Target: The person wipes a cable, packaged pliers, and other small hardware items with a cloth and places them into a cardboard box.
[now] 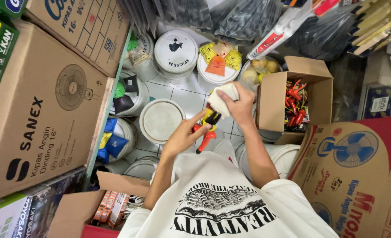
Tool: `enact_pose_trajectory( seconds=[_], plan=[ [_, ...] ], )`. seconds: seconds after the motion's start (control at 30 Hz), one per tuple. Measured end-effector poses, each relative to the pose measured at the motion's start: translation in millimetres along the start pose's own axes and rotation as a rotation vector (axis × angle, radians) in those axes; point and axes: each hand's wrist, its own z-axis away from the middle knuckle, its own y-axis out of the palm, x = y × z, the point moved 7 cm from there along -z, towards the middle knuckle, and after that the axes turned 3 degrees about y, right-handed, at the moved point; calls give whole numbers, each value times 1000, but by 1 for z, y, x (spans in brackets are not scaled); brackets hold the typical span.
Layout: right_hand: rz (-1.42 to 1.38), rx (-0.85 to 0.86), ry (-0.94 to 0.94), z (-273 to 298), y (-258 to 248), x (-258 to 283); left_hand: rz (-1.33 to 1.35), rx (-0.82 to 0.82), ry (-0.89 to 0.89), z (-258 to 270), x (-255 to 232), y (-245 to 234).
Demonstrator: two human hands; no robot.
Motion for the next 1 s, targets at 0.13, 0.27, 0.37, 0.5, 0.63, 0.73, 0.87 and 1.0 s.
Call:
enact_pose_trajectory(
  seconds=[0.13,0.27,0.37,0.5,0.63,0.73,0.87,1.0],
  plan=[
    [-161,-73,92,3,-12,-32,191,-95,-94,5,30,-14],
    [-660,-10,339,29,10,-64,807,-39,-161,2,60,-1],
    [-906,45,514,65,53,-48,919,-43,12,-25,62,20],
    [-980,-101,606,83,59,-19,631,-346,-12,-45,58,31],
    [-733,-158,504,62,50,-5,840,-319,-55,-48,56,47],
    [-599,-126,347,59,46,10,1236,-291,-213,-47,69,60],
    [-388,-31,216,64,40,31,1327,-289,-50,-48,62,40],
    [-237,83,163,65,29,55,1415,-274,74,-49,52,33]
  ],
)
